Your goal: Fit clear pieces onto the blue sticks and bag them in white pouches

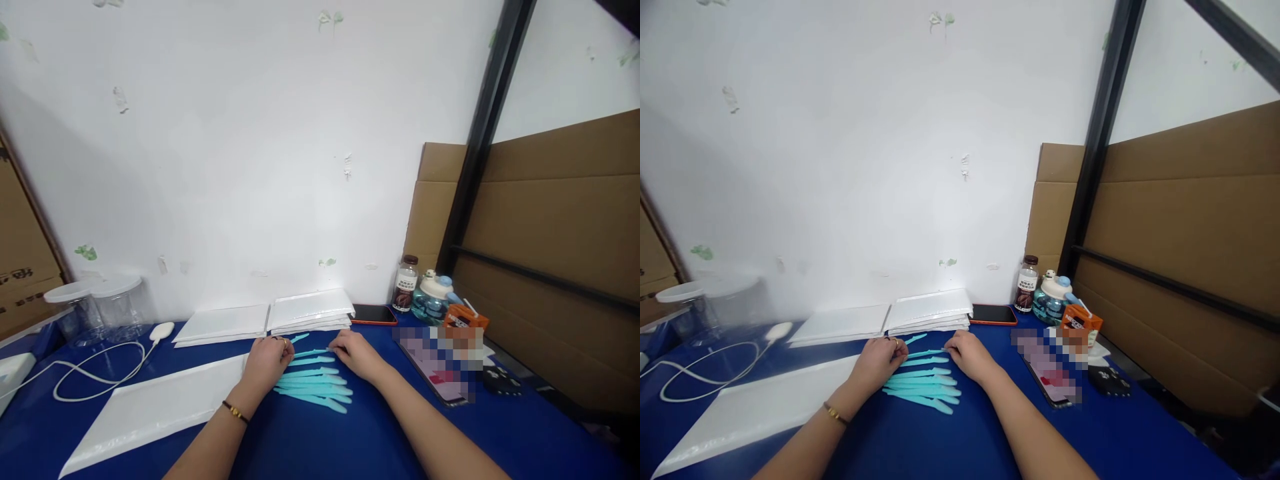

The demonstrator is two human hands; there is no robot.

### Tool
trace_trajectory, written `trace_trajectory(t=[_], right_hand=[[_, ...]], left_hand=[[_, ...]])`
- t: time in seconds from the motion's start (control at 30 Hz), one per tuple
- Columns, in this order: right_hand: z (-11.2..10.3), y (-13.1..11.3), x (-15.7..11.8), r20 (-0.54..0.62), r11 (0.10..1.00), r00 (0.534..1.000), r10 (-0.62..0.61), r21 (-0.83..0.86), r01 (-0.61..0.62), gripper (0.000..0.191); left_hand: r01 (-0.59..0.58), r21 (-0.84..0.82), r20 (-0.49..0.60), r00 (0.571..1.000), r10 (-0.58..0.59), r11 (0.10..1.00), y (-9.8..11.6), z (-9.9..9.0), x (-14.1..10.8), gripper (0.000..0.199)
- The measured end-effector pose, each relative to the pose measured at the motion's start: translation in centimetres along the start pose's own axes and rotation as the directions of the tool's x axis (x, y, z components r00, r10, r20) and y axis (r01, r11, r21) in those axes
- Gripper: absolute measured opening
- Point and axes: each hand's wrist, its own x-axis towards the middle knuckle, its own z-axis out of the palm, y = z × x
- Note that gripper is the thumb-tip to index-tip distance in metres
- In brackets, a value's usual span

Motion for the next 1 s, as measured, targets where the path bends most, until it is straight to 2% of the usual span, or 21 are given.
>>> trace_trajectory(t=[0.23,0.47,0.53,0.57,0.63,0.7,0.77,0.83,1.0], right_hand=[[-0.1,-0.1,0.0,0.001,0.983,1.000,0.022,0.180,-0.022,0.021],[-0.4,-0.7,-0.3,0.066,0.965,0.998,-0.019,0.261,0.001,0.018],[-1.0,0.1,-0.4,0.017,0.968,0.999,0.031,0.248,-0.034,0.018],[-1.4,0.7,-0.4,-0.045,0.972,0.996,0.077,0.224,-0.065,0.019],[-2.1,2.0,-0.4,-0.191,0.978,0.965,0.179,0.145,-0.152,0.021],[-2.4,3.0,-0.4,-0.251,0.967,0.934,0.253,0.058,-0.246,0.020],[-2.2,3.3,-0.4,-0.219,0.961,0.937,0.272,0.007,-0.277,0.017],[-1.7,3.1,-0.3,-0.165,0.969,0.956,0.243,-0.005,-0.248,0.013],[-0.3,2.3,0.1,-0.072,0.968,0.967,0.245,0.072,-0.240,0.007]], left_hand=[[-0.033,-0.015,-0.010,0.999,0.033,0.999,0.0,0.5,0.2,0.016],[-0.091,-0.064,0.055,0.994,0.095,0.994,0.6,0.7,0.1,0.016],[-0.064,-0.074,0.043,0.997,0.067,0.995,0.3,0.4,0.2,0.016],[-0.035,-0.070,0.019,0.999,0.036,0.997,0.0,0.3,0.3,0.018],[0.046,-0.029,-0.048,0.998,-0.048,0.999,-0.9,0.2,0.4,0.025],[0.135,0.030,-0.085,0.988,-0.132,0.990,-1.9,0.3,0.5,0.028],[0.179,0.052,-0.076,0.982,-0.175,0.983,-2.5,0.5,0.6,0.023],[0.176,0.033,-0.059,0.983,-0.173,0.984,-2.7,0.7,0.6,0.016],[0.148,-0.065,0.003,0.989,-0.148,0.987,-1.8,1.0,0.7,0.011]])
